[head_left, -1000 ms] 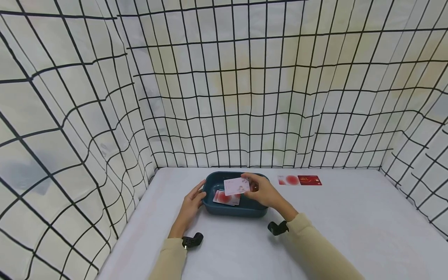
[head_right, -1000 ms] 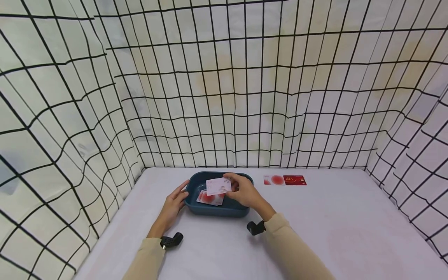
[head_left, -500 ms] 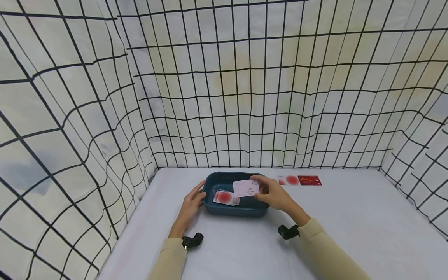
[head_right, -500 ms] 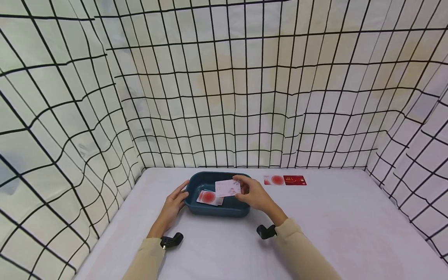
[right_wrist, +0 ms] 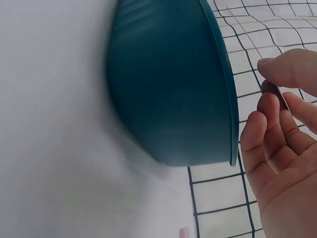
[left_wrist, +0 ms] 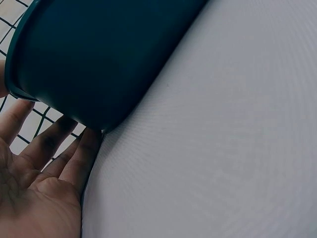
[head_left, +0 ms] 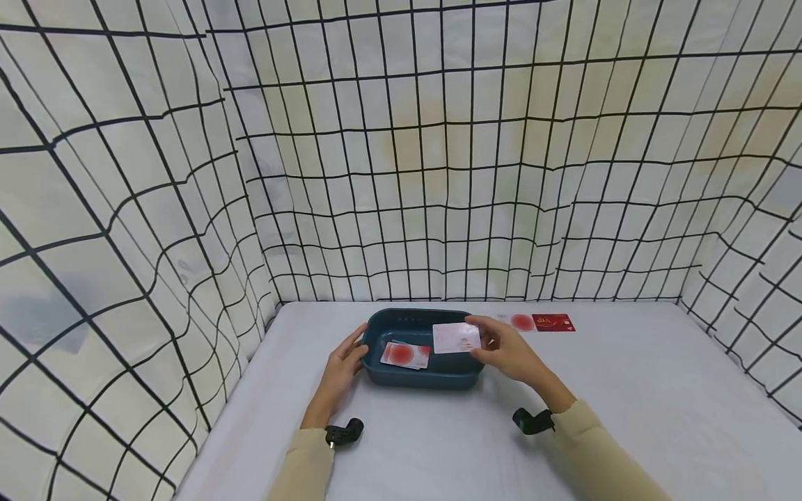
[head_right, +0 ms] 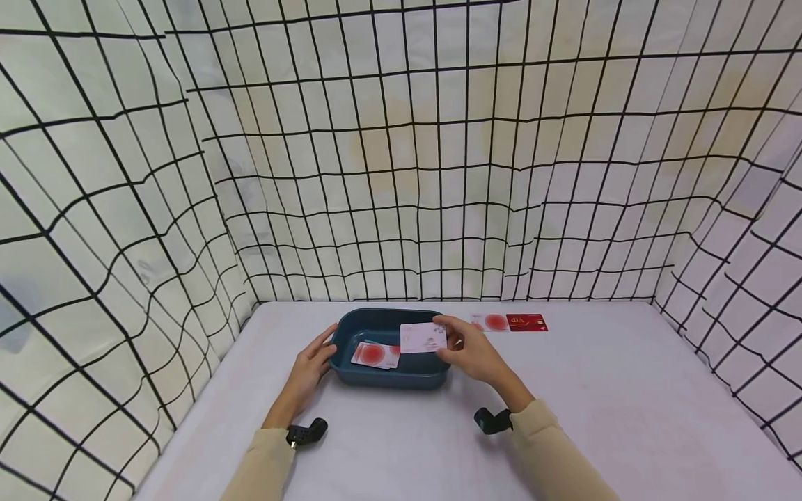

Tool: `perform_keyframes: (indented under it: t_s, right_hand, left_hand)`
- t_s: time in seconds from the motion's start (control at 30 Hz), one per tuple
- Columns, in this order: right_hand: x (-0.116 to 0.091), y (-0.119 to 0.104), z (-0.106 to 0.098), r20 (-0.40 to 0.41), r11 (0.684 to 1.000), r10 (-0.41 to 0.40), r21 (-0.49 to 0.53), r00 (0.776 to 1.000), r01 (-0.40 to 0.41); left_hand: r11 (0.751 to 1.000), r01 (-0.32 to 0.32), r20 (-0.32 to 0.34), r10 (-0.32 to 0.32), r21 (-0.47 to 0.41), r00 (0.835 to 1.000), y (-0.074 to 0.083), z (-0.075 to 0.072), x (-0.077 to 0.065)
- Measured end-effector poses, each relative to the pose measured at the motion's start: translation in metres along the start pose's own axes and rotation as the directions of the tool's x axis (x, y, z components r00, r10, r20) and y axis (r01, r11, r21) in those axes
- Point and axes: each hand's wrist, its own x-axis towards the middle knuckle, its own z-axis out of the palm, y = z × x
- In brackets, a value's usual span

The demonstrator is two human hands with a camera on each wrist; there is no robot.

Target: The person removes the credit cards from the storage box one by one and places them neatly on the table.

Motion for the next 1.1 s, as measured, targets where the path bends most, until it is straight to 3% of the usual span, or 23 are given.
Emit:
perform_keyframes:
  t_s: [0.23, 1.1]
  right_hand:
    - [-0.008, 0.008, -0.010, -0.027, 1.000, -0.009, -0.022, 1.000, 0.009]
    - [-0.024, 0.046, -0.043, -0.041, 0.997, 0.052, 0.056, 0.998, -0.049]
  left_hand:
    - [1.000, 0.003, 0.001, -0.003, 0.002, 1.000, 0.001, -0.001, 0.001]
    - [1.000, 0.008, 0.002, -0.008, 0.013, 1.000, 0.001, 0.000, -0.002]
